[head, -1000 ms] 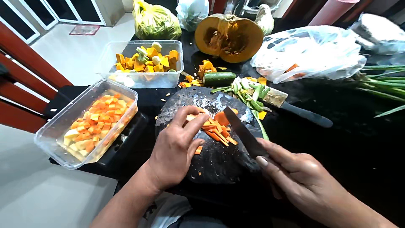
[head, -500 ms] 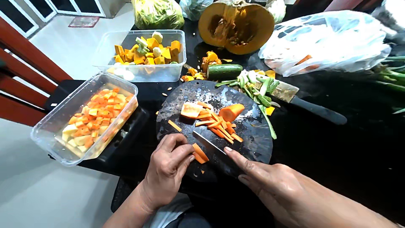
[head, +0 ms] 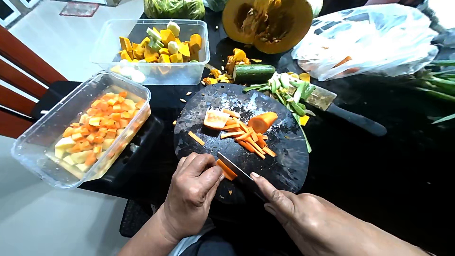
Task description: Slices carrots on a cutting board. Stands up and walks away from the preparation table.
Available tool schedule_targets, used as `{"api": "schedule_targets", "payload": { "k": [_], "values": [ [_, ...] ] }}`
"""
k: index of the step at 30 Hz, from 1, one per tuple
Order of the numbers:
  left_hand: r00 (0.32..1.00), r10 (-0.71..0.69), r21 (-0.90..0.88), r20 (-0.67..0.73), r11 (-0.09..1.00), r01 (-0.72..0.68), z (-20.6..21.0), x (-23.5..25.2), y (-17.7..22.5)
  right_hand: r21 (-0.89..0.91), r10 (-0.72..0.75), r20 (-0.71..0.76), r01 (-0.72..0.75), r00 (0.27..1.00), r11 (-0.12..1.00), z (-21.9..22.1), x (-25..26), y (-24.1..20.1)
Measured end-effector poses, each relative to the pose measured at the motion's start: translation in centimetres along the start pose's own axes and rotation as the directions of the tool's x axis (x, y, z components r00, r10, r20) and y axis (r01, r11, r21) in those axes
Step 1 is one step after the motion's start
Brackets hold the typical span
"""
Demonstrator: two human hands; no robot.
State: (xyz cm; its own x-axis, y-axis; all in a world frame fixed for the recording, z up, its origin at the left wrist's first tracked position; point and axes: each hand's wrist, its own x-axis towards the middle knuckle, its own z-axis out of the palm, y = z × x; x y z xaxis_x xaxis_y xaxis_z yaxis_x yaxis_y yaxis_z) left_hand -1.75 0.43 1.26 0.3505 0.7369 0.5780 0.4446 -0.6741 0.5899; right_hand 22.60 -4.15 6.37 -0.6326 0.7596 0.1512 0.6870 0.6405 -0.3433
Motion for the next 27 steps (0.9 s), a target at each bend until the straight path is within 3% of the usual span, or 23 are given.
{"api": "schedule_targets", "payload": {
  "k": [6,11,18,24,27],
  "values": [
    [1.000,0.009,-0.007,-0.014,1.000,-0.009,0.1,-0.1,-0.1,-0.073,-0.001,0.020,0.003,1.000,0.997,0.4,1.4,-0.4],
    [1.000,0.013,0.005,-0.018,1.000,-0.013,0.0,-0.1,-0.1,0.104,0.027,0.002,-0.027,1.000,0.994,0.3,-1.0,0.2],
    [1.000,0.013,0.044,-0.014,0.999,-0.012,0.0,-0.1,0.2,-0.009,0.012,-0.093,-0.013,0.996,1.000,0.5,-1.0,-0.4],
    [1.000,0.015,0.031,-0.025,0.999,-0.015,0.1,-0.2,0.1,-0.006,0.007,-0.040,-0.007,0.999,1.000,0.5,-0.3,-0.7],
    [1.000,0.012,0.027,-0.024,1.000,-0.011,0.2,-0.3,0.1,-0.142,0.053,-0.011,-0.054,0.999,0.988,0.3,-0.1,-1.9]
  ]
}}
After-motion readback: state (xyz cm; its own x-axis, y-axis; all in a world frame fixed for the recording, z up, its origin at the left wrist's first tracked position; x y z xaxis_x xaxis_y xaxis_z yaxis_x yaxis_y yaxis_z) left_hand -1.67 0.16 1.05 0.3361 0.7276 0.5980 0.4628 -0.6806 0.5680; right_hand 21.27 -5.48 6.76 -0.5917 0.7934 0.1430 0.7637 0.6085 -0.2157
